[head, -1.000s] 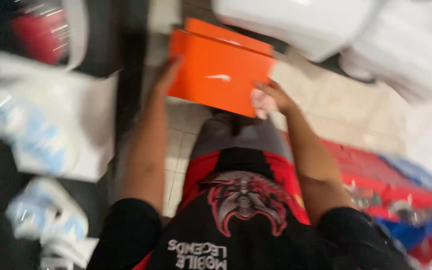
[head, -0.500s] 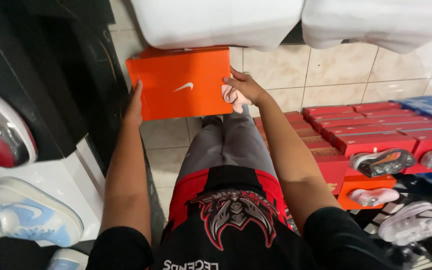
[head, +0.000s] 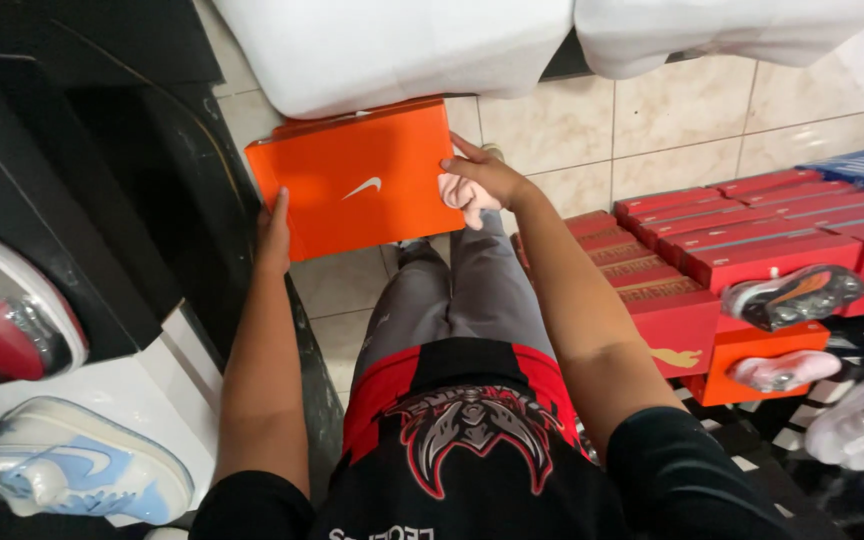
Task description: The person wipes the exterior and interior of several orange and red shoe boxes using a pink cloth. They open the boxes to clean the inside flaps and then close them. The person also picks up a pair of black shoes from a shelf and wipes them with the cloth before placing them back.
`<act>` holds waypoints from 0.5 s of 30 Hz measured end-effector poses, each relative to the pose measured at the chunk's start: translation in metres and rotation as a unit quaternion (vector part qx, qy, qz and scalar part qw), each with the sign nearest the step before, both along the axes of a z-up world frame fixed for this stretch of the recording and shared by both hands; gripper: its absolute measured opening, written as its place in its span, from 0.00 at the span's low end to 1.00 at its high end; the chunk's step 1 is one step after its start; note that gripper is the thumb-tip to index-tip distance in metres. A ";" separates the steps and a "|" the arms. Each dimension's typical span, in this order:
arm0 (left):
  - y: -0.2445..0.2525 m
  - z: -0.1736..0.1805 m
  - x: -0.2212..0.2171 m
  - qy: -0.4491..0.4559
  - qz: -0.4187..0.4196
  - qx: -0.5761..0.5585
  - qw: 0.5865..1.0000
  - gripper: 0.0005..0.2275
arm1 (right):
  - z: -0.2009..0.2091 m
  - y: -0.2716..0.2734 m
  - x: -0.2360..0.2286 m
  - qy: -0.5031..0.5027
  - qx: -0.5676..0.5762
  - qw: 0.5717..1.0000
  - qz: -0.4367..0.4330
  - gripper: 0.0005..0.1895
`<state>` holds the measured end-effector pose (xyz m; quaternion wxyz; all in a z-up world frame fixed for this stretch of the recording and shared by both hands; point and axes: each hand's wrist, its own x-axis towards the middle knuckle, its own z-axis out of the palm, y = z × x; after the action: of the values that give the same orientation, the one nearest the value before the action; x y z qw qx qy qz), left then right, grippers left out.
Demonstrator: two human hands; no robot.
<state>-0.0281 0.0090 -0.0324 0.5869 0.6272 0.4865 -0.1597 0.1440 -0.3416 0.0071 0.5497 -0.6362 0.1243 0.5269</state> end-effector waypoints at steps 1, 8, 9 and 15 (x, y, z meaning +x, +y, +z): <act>-0.002 0.005 0.003 -0.005 -0.005 -0.001 1.000 0.39 | -0.004 -0.001 -0.001 -0.002 0.005 1.000 -0.007 0.43; 0.007 -0.006 0.002 -0.003 -0.015 -0.015 1.000 0.43 | 0.011 -0.001 0.008 -0.008 -0.009 1.000 0.002 0.43; 0.004 -0.001 0.005 -0.006 -0.018 -0.015 1.000 0.43 | 0.016 -0.001 0.009 -0.011 -0.009 1.000 -0.001 0.43; -0.010 0.035 0.021 -0.071 -0.065 -0.053 0.994 0.38 | -0.002 -0.015 -0.010 -0.018 -0.046 0.999 -0.023 0.40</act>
<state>-0.0075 -0.0008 0.0024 0.6405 0.6357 0.3923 -0.1780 0.1335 -0.3566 0.0053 0.5340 -0.6671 0.1527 0.4965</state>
